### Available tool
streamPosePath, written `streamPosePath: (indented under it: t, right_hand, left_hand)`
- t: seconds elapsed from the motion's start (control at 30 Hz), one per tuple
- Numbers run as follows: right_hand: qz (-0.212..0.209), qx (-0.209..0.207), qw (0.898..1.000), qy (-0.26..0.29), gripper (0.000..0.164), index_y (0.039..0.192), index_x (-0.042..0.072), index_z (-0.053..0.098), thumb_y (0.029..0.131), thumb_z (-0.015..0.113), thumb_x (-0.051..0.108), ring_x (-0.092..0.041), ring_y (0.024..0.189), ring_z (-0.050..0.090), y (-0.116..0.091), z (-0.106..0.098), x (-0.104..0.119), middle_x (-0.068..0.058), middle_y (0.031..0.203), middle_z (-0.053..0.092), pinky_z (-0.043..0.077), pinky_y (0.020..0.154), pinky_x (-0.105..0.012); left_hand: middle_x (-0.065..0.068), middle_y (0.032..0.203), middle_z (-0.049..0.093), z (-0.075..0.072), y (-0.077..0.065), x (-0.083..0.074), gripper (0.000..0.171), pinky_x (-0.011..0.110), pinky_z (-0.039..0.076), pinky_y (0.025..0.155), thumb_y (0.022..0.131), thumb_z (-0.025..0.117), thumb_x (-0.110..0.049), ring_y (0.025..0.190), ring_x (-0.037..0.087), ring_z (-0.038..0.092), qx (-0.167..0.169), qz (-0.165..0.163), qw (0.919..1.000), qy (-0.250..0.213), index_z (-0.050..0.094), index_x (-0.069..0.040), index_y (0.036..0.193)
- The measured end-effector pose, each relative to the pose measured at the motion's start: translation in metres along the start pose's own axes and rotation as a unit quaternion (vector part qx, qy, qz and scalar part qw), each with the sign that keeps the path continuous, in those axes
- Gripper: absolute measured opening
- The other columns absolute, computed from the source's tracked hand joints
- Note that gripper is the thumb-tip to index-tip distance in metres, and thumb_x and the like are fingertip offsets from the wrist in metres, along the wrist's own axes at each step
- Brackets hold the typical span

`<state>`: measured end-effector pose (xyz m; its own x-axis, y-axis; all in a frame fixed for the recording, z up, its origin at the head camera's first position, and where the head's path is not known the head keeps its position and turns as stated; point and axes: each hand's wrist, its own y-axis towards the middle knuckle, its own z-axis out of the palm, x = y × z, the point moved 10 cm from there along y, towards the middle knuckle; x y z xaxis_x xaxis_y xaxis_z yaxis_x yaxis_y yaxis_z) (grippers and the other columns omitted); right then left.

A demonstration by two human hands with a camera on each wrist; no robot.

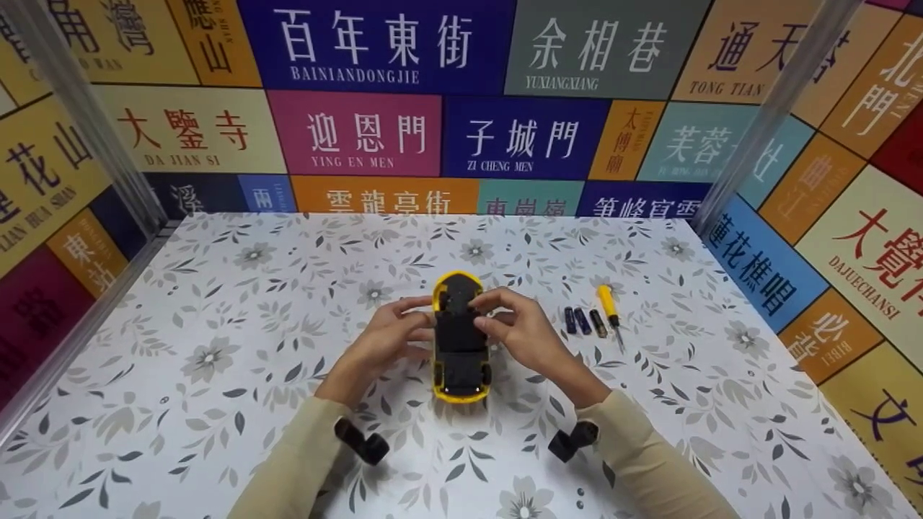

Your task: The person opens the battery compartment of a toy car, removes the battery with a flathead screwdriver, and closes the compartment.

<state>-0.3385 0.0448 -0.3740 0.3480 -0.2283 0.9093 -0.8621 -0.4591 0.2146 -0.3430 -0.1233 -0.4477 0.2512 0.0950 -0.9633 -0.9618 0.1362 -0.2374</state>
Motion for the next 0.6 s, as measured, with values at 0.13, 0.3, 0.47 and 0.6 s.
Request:
streamPosePath:
  t: [0.13, 0.3, 0.47, 0.6]
  right_hand:
    - [-0.003, -0.009, 0.999, -0.032, 0.023, 0.118, 0.004, 0.066, 0.095, 0.066, 0.011, -0.021, 0.087, 0.066, 0.0000, -0.0024, 0.0006, -0.018, 0.112, 0.068, 0.058, 0.067, -0.030]
    - [-0.002, -0.011, 0.999, -0.044, 0.023, 0.117, 0.006, 0.067, 0.094, 0.068, 0.013, -0.020, 0.087, 0.063, 0.0003, -0.0046, -0.0005, -0.016, 0.110, 0.069, 0.056, 0.066, -0.030]
    - [-0.004, -0.012, 0.999, -0.046, 0.024, 0.116, 0.005, 0.068, 0.094, 0.069, 0.013, -0.021, 0.086, 0.063, 0.0006, -0.0057, -0.0021, -0.018, 0.109, 0.070, 0.055, 0.067, -0.025]
    - [0.008, -0.015, 0.998, -0.055, 0.023, 0.115, 0.008, 0.070, 0.093, 0.070, 0.013, -0.020, 0.087, 0.064, 0.0001, -0.0075, -0.0048, -0.015, 0.109, 0.070, 0.057, 0.070, -0.027]
  left_hand:
    - [0.014, 0.115, 0.069, -0.0016, 0.0014, 0.0010, 0.054, 0.040, 0.064, 0.079, 0.090, 0.055, -0.009, 0.090, 0.022, 0.073, -0.001, -0.005, 0.9999, -0.011, 0.049, -0.009, 0.144]
    - [0.011, 0.110, 0.069, -0.0029, 0.0015, 0.0013, 0.052, 0.039, 0.064, 0.077, 0.091, 0.056, -0.009, 0.088, 0.021, 0.072, -0.003, -0.010, 0.9998, -0.017, 0.051, -0.010, 0.142]
    - [0.012, 0.112, 0.069, -0.0013, 0.0010, 0.0005, 0.054, 0.036, 0.064, 0.075, 0.090, 0.054, -0.009, 0.088, 0.020, 0.072, 0.000, -0.009, 0.9999, -0.009, 0.050, -0.010, 0.144]
    - [0.015, 0.118, 0.069, -0.0011, 0.0008, 0.0006, 0.056, 0.035, 0.064, 0.074, 0.089, 0.055, -0.008, 0.088, 0.020, 0.071, 0.000, -0.008, 1.0000, -0.003, 0.049, -0.009, 0.144]
